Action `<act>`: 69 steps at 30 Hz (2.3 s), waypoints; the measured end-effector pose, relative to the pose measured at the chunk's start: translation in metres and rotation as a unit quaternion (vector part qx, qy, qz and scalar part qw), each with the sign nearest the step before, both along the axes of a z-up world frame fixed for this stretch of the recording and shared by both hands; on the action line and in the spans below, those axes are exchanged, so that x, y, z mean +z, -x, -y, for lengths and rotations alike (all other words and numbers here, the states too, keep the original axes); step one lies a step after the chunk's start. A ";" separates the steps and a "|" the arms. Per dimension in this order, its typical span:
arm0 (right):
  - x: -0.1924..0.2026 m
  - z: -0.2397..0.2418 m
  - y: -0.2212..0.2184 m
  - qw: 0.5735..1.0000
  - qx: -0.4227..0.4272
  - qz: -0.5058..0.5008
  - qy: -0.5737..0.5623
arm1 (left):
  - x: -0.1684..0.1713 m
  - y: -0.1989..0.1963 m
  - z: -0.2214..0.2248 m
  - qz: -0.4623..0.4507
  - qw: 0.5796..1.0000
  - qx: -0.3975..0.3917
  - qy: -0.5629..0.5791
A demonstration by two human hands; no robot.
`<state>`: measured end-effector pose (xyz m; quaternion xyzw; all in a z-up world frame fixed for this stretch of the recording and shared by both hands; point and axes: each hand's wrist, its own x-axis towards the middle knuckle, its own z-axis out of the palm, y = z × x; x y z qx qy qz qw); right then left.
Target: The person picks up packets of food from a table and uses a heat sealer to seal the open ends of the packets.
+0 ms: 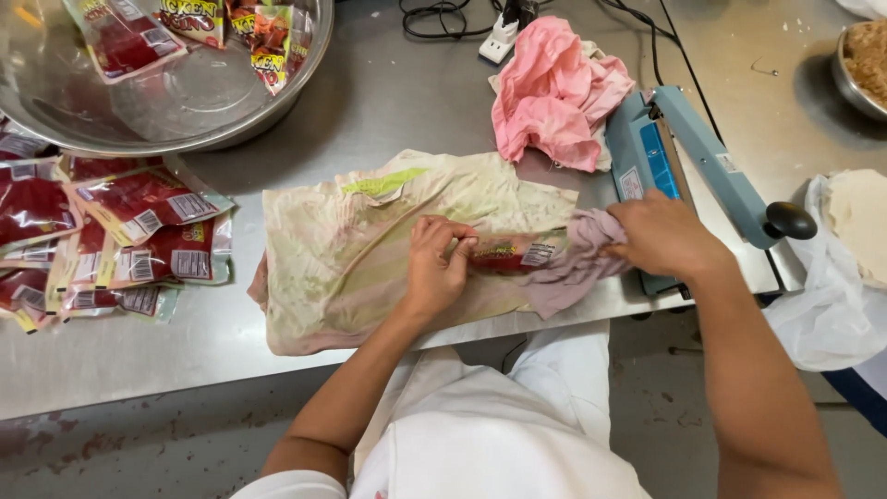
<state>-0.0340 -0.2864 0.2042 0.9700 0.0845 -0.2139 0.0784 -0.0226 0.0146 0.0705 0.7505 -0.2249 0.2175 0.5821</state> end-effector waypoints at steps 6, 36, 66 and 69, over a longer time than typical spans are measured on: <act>0.058 -0.046 0.034 0.992 0.002 0.059 -0.114 | 0.006 -0.004 -0.002 -0.038 0.999 -0.018 -0.027; 0.013 -0.048 -0.005 0.914 0.131 0.308 -0.228 | -0.004 -0.012 -0.005 -0.001 0.998 -0.033 0.061; -0.051 0.125 0.061 0.733 -0.553 0.230 -0.323 | -0.008 -0.007 0.222 -0.611 0.533 -0.380 0.445; -0.048 0.138 0.034 0.692 -0.611 0.228 -0.308 | -0.009 -0.039 0.233 -0.602 0.573 -0.345 0.436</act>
